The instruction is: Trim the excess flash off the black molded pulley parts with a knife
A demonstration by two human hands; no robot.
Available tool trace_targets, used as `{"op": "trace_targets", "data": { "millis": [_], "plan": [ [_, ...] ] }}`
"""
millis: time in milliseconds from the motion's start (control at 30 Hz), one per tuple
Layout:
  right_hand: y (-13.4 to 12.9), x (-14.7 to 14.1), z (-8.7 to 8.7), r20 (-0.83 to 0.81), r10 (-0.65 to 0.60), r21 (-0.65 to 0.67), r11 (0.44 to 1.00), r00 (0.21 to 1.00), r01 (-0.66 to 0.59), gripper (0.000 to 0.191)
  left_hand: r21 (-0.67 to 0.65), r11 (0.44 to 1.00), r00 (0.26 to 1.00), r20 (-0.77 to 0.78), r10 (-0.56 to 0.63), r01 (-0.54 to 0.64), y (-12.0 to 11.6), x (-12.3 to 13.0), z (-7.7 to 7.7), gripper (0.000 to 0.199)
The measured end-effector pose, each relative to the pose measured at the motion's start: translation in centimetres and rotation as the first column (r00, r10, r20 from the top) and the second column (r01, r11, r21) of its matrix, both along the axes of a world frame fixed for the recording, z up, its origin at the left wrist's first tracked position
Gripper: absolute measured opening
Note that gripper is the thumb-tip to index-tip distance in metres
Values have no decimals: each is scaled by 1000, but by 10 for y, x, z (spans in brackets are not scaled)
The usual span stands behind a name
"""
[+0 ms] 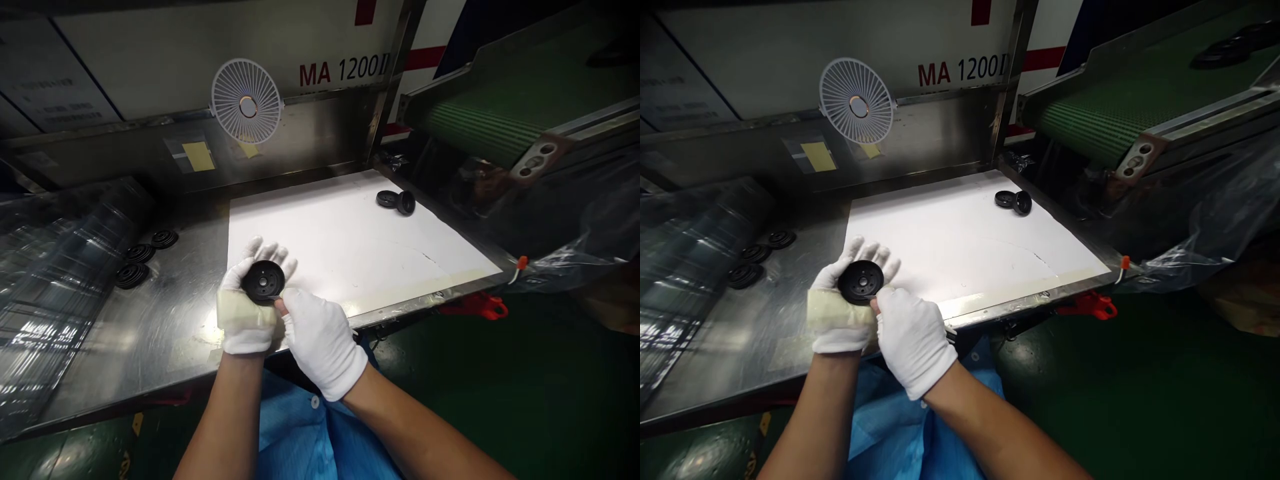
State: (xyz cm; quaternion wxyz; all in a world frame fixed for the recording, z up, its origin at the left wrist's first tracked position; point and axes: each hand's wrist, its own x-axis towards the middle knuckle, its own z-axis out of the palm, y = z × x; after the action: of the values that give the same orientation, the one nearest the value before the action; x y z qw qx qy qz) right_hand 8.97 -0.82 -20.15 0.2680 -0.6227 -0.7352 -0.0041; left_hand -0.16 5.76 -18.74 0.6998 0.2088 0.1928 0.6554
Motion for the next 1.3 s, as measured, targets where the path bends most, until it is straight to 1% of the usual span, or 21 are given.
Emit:
{"op": "trace_targets", "data": {
  "millis": [33,67,100,200,300,367,467,600,667,733,800,833,867,967,1100,1200,1300],
  "plan": [
    [1,3,0,8,1,9,1000,1000,-1,14,-15,997,997,-17,-76,76,-1,-2,0,31],
    [2,5,-1,10,-5,14,1000,1000,4,14,-30,992,992,-19,-126,126,-2,-3,1,33],
    [3,7,-1,10,-19,15,1000,1000,19,15,-40,989,990,-8,-141,140,-2,-4,1,32],
    [4,11,-2,-1,-76,-4,997,997,76,16,-58,996,998,29,-64,65,-1,-2,3,23],
    [2,9,-2,-14,-75,-25,997,997,75,16,-87,996,999,41,30,-26,2,3,3,14],
    [1,6,-2,-26,-61,-28,998,998,60,15,-79,994,995,55,82,-78,3,5,2,13],
    [-1,1,-2,-31,-54,-42,998,998,53,15,-33,989,986,78,144,-142,4,7,-1,15],
    [-4,-6,-2,-57,-26,-34,999,998,24,13,2,981,979,63,193,-194,2,7,-4,17],
    [-4,-6,-3,-56,-21,-21,1000,998,20,15,7,989,988,27,150,-151,0,3,-2,22],
    [-4,-4,-3,-41,-15,-10,1000,999,15,16,-6,1000,1000,-22,16,-16,-2,-2,0,29],
    [-3,0,-4,-36,-7,0,1000,999,7,16,-24,991,990,-50,-130,129,-4,-7,3,37],
    [-2,2,-4,-36,-11,5,1000,999,11,16,-29,985,983,-50,-174,173,-5,-9,3,39],
    [-2,5,-4,-36,-22,8,1000,999,22,16,-29,982,982,-42,-187,186,-5,-10,4,39],
    [0,8,-6,-39,-69,15,997,997,70,15,-39,993,994,13,-111,111,-4,-9,4,27],
    [-2,4,-7,-42,-73,3,997,996,73,15,-87,996,998,57,-10,15,0,-1,3,16],
    [-4,-3,-8,-48,-72,-15,997,996,71,15,-104,993,996,59,62,-56,2,3,1,13],
    [-7,-9,-8,-49,-55,-13,998,997,55,13,-64,992,990,82,116,-111,2,5,-1,14]
  ]
}}
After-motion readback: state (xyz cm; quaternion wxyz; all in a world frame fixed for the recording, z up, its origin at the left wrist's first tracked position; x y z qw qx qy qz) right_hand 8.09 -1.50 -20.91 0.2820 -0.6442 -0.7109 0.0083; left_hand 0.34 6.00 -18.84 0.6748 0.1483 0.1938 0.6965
